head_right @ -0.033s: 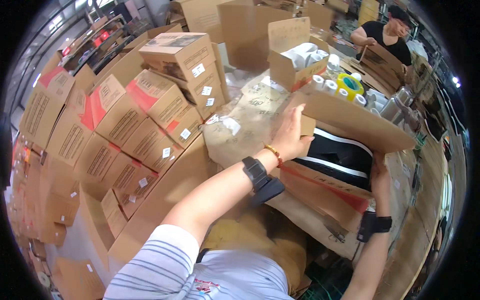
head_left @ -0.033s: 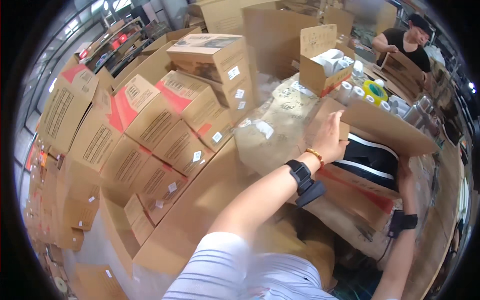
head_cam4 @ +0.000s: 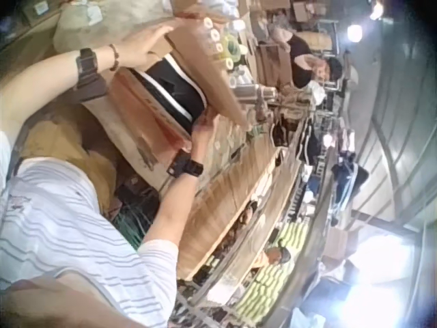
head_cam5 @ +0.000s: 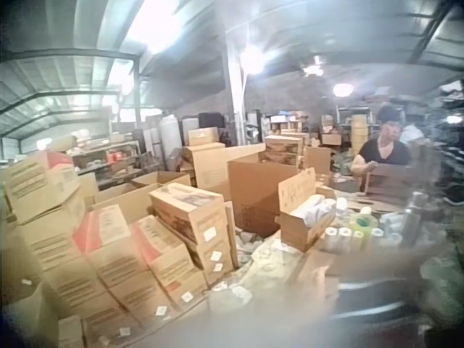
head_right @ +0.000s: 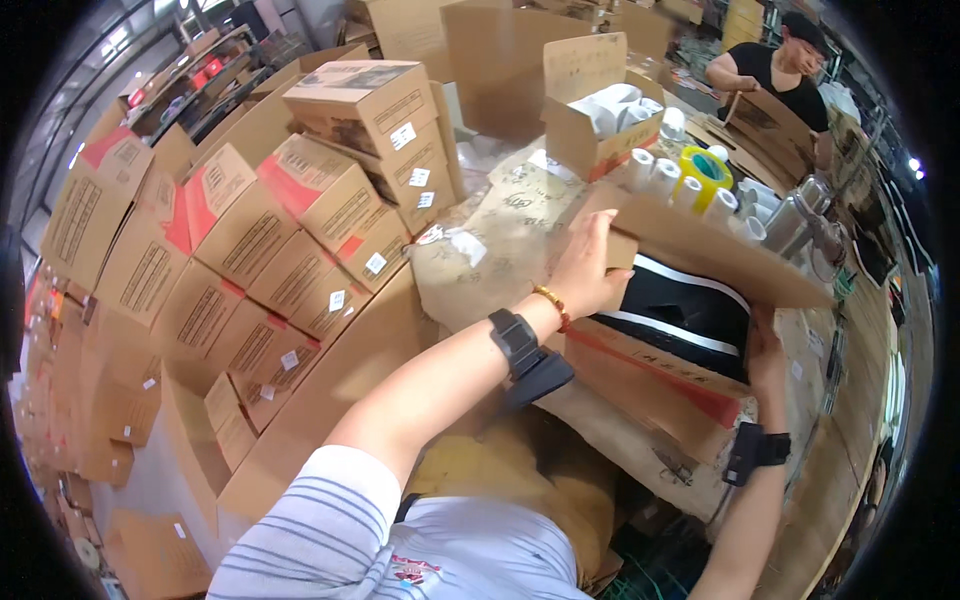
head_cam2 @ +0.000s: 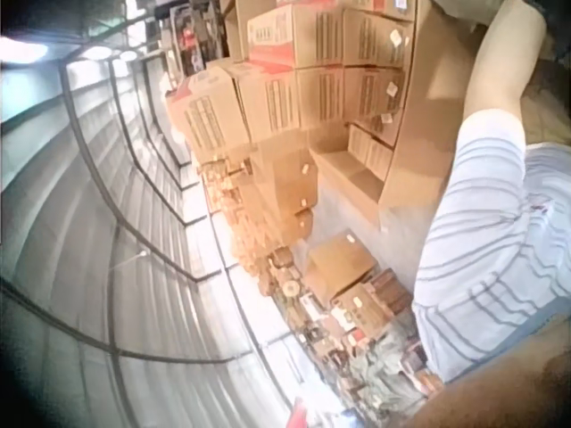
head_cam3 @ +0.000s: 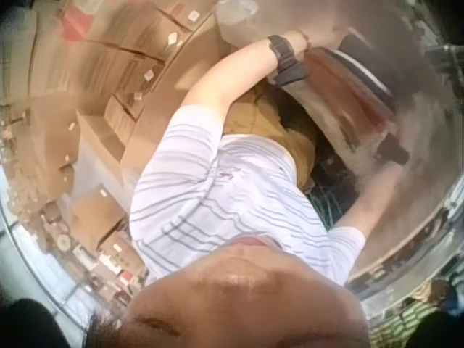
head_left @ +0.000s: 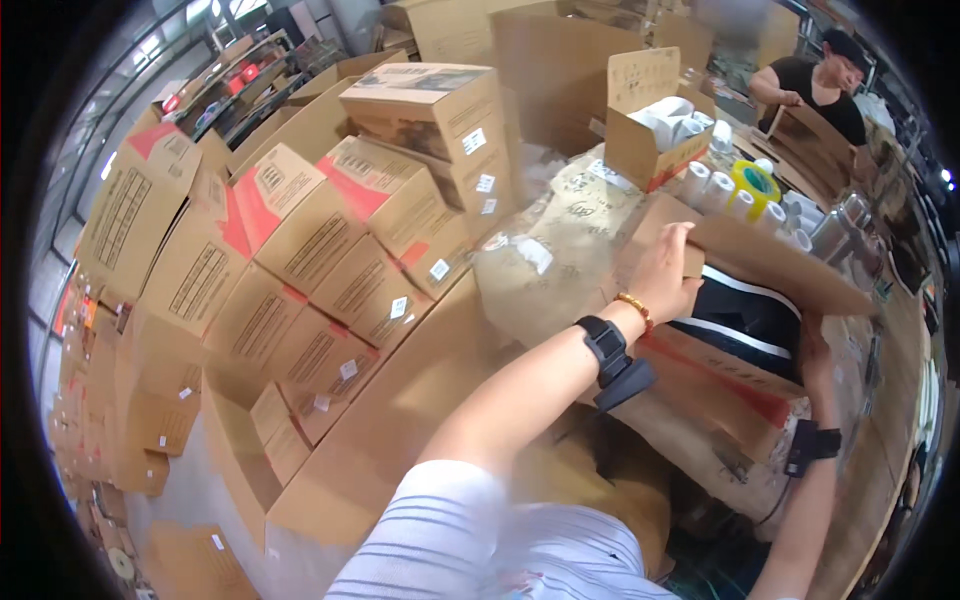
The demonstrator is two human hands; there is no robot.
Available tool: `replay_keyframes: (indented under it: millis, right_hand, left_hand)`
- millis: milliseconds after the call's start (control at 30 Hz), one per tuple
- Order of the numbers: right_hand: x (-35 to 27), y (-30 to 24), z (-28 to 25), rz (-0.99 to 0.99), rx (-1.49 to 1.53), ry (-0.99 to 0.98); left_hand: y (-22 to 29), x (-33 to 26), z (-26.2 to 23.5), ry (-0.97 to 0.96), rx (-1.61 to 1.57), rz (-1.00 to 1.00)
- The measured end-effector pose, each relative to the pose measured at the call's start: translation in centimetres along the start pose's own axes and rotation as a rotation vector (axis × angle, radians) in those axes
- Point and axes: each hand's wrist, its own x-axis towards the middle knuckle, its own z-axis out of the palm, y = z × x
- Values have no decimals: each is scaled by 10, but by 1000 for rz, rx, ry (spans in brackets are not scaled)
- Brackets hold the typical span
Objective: Packing pairs of shoes into boxes, labeling the boxes, and placing them into larger shipping containers.
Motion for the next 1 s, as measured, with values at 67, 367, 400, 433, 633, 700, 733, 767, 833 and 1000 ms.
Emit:
replay_keyframes:
  millis: [67,367,400,433,633,700,733,767,833,1000]
  right_hand:
    - [6,28,0,-212,80,-18]
    - [-7,-48,-37,-455,318,-377]
    - [-6,-49,-49,-461,302,-373]
    - [-7,-47,-56,-450,93,-341]
    - [7,-70,-57,-361,-184,-301]
    - [20,-63,-59,-233,15,-471]
    - [21,-77,-57,-245,15,-510]
    - [18,-74,-51,-247,17,-505]
    - [-3,-55,-47,-417,-34,-283]
    - [-54,-16,-1,-32,842,264]
  left_hand:
    - [-7,-2,-10,-13,11,39]
    - [32,37,-59,-820,605,185]
    - [57,39,-57,-977,572,137]
    - [56,32,-44,-945,561,183]
    - [60,39,-19,-965,638,177]
    - [57,47,-22,-1048,564,84]
    - [54,42,-29,-1020,574,98]
    - [47,28,-30,-891,573,156]
    - [43,8,-10,-691,494,288]
    - [52,-25,-21,-542,514,468]
